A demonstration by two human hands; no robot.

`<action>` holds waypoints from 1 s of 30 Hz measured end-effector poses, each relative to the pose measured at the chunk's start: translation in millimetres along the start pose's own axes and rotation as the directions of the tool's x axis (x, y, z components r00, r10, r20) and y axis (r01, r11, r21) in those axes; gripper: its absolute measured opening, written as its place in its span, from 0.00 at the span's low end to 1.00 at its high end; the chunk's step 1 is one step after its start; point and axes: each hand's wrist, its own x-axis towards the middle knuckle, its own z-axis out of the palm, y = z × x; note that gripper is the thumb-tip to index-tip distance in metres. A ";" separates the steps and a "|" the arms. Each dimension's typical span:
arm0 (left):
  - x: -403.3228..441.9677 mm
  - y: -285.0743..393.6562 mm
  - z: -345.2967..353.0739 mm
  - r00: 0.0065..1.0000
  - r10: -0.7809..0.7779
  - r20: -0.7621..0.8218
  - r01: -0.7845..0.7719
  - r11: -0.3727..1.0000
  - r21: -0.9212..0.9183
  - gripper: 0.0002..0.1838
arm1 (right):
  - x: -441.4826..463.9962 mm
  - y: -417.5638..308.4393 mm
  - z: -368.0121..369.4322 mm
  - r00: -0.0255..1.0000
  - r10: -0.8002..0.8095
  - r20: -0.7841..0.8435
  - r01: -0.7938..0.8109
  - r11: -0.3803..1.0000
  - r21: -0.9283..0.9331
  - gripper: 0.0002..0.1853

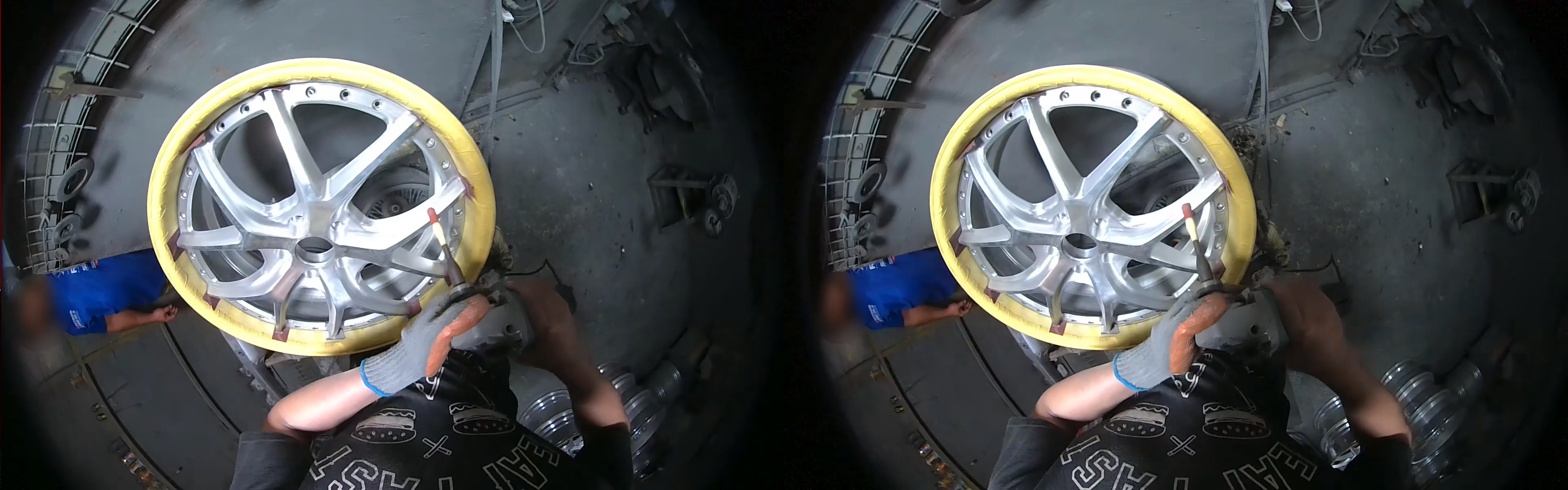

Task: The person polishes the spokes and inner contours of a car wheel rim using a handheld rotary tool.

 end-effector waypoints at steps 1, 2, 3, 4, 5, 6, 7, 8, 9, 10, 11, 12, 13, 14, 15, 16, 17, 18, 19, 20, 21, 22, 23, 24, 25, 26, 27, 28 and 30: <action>-7.6 -4.7 -3.8 0.997 -0.083 -0.007 0.081 0.982 -0.171 0.13 | 0.6 -6.6 2.7 1.000 -0.014 0.004 0.013 1.000 0.004 0.43; -15.2 -15.5 -6.9 0.990 -0.125 0.066 0.142 0.879 -0.455 0.12 | 0.2 -12.3 6.8 1.000 -0.015 0.002 0.015 1.000 0.003 0.43; -20.7 -35.4 -10.9 0.971 -0.165 0.174 0.239 0.621 -0.746 0.12 | -0.6 -17.9 11.3 1.000 -0.006 0.020 0.006 1.000 0.006 0.43; -20.5 -63.7 -14.7 0.940 -0.011 0.341 0.340 0.126 -0.932 0.13 | -1.1 -23.4 16.1 0.999 0.002 0.036 -0.003 1.000 0.009 0.43; -23.0 -80.0 -17.9 0.889 0.152 0.432 0.454 -0.165 -0.876 0.14 | -0.8 -29.8 21.3 0.999 0.002 0.034 -0.002 1.000 0.009 0.43; -28.7 -51.2 -13.3 0.932 0.148 0.330 0.349 -0.126 -0.929 0.13 | 0.1 -36.0 26.7 0.999 -0.005 0.033 0.004 1.000 0.016 0.42; -34.3 -21.8 -8.6 0.964 0.143 0.224 0.238 -0.087 -0.967 0.12 | 0.9 -41.3 31.9 0.999 -0.011 0.032 0.010 1.000 0.024 0.42; -47.8 -11.1 -18.1 0.991 0.006 0.134 0.118 0.442 -0.889 0.11 | 1.4 -44.9 37.9 0.999 -0.012 0.030 0.011 1.000 0.024 0.42; -52.6 2.4 -21.8 0.998 -0.028 0.060 0.063 0.670 -0.739 0.12 | 1.6 -46.9 44.1 1.000 -0.022 0.015 0.022 1.000 0.019 0.44; -57.4 15.9 -25.6 0.998 -0.061 -0.015 0.044 0.849 -0.526 0.13 | 1.7 -48.2 47.3 1.000 -0.031 -0.001 0.031 0.999 0.013 0.46; -54.9 33.7 -25.6 0.990 -0.137 -0.026 0.120 0.933 -0.339 0.13 | 1.7 -49.2 47.3 1.000 -0.029 -0.005 0.029 1.000 0.011 0.46; -52.6 42.4 -25.6 0.977 -0.207 -0.052 0.199 0.970 -0.139 0.12 | 2.1 -49.4 46.2 1.000 -0.021 0.001 0.021 1.000 0.006 0.46; -58.6 6.3 -34.1 0.978 -0.205 -0.047 0.197 0.971 -0.138 0.12 | 2.7 -48.9 44.3 1.000 -0.011 0.005 0.011 1.000 -0.002 0.46; -70.3 -60.4 -48.3 0.959 -0.282 -0.029 0.265 0.929 -0.259 0.14 | 2.1 -48.5 41.1 1.000 -0.005 0.002 0.005 1.000 -0.006 0.46; -62.5 -71.8 -47.2 0.949 -0.316 -0.009 0.297 0.899 -0.322 0.16 | 1.8 -46.6 35.7 1.000 0.010 -0.022 -0.010 1.000 -0.021 0.45; -54.4 -82.4 -46.1 0.937 -0.350 0.012 0.327 0.864 -0.382 0.17 | -0.1 -44.4 30.1 0.999 0.027 -0.040 -0.028 0.999 -0.034 0.44; -22.4 -51.5 -35.3 0.990 0.011 0.141 0.068 0.836 -0.545 0.21 | -1.1 -39.6 24.5 0.999 0.031 -0.037 -0.033 0.999 -0.042 0.44; -9.6 -45.5 -27.6 0.965 0.201 0.166 -0.056 0.781 -0.622 0.23 | -1.2 -33.2 18.7 0.997 0.055 -0.051 -0.057 0.997 -0.045 0.43; 3.1 -39.5 -19.8 0.904 0.385 0.185 -0.148 0.690 -0.709 0.26 | -0.2 -27.0 13.5 0.995 0.076 -0.066 -0.079 0.996 -0.045 0.41; 7.8 -48.7 -14.4 0.934 0.333 0.133 -0.209 0.808 -0.551 0.26 | 1.4 -22.1 8.0 0.995 0.075 -0.065 -0.078 0.996 -0.045 0.41; 12.7 -60.2 -9.8 0.954 0.292 0.069 -0.247 0.896 -0.369 0.27 | 3.4 -17.1 1.7 0.994 0.058 -0.092 -0.063 0.996 -0.058 0.40; 17.0 -71.6 -6.0 0.965 0.262 -0.005 -0.259 0.951 -0.171 0.28 | 4.3 -11.7 -3.7 0.992 0.040 -0.119 -0.049 0.996 -0.070 0.39; 20.9 -75.3 -2.1 0.966 0.243 -0.084 -0.241 0.970 0.032 0.28 | 2.5 -4.9 -7.6 0.992 0.040 -0.116 -0.048 0.996 -0.069 0.39; 22.6 -78.0 -0.9 0.962 0.240 -0.126 -0.224 0.965 0.134 0.29 | 0.7 2.8 -10.8 0.994 0.064 -0.085 -0.073 0.992 -0.102 0.41; 24.3 -81.0 0.2 0.957 0.237 -0.168 -0.195 0.953 0.233 0.29 | 0.1 7.9 -12.9 0.995 0.089 -0.054 -0.096 0.986 -0.134 0.43; 28.4 -71.7 1.1 0.968 0.219 -0.126 -0.182 0.950 0.252 0.29 | 1.1 10.1 -15.7 0.995 0.089 -0.051 -0.095 0.987 -0.131 0.43; 33.2 -56.2 1.8 0.977 0.197 -0.086 -0.167 0.948 0.273 0.29 | 2.9 10.7 -19.2 0.994 0.103 -0.042 -0.107 0.986 -0.127 0.43; 38.4 -40.3 1.3 0.983 0.175 -0.045 -0.154 0.943 0.295 0.29 | 5.5 11.2 -21.4 0.993 0.115 -0.036 -0.118 0.985 -0.124 0.43; 45.4 -4.4 2.3 0.991 0.127 0.039 -0.133 0.932 0.337 0.28 | 7.9 10.6 -22.2 0.996 0.087 -0.024 -0.089 0.988 -0.127 0.42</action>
